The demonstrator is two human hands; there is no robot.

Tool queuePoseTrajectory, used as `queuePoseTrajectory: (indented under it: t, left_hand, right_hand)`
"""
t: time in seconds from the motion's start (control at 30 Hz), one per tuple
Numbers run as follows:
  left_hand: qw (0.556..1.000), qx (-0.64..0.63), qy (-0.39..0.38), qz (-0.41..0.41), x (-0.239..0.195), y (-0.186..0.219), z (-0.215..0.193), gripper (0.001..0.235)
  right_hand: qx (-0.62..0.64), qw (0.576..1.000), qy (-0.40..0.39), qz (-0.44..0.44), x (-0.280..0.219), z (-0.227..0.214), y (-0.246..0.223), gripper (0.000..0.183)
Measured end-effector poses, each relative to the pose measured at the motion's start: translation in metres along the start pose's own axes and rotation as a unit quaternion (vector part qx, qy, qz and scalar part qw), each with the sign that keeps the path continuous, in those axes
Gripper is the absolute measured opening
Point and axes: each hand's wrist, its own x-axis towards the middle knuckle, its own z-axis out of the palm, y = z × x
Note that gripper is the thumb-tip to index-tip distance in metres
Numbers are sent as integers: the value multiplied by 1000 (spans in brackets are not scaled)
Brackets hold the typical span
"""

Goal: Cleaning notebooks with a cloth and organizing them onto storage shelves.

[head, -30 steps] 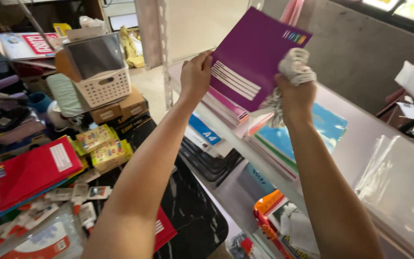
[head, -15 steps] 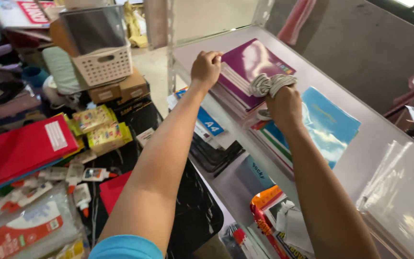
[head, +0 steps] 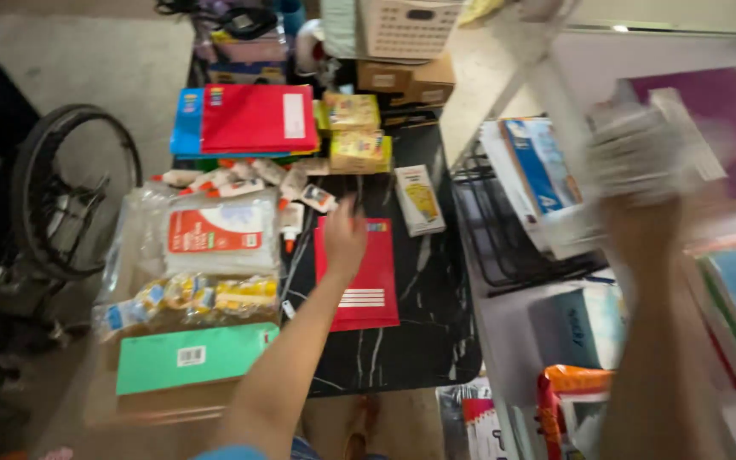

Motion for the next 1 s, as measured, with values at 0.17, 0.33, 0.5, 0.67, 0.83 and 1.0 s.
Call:
queuePoseTrajectory:
  t: [0.17, 0.33, 0.5, 0.67, 0.83, 1.0]
  left_hand:
    - [965, 233, -33, -117, -111, -29, -55, 65]
    - [930, 277, -159, -183, -133, -44, -78, 71]
    - [956, 279, -86, 1, -158, -80, -74, 66]
    - [956, 277, -84, -56, -161, -94, -57, 41]
    - [940, 335, -51, -35, -156, -82, -59, 43]
    - [939, 334, -67, -58, -154, -72, -63, 48]
  right_hand:
    - [139, 985, -93, -33, -57, 118, -81, 38]
    - [168, 963, -211, -14, -147, 234, -114, 60]
    - [50, 970, -200, -131, -183, 272, -123, 78]
    - [0, 961, -208, -180, -126, 286, -137, 55]
    - [122, 973, -196, -20, -67, 311, -131, 80]
    - [38, 982, -172, -65, -94, 299, -145, 57]
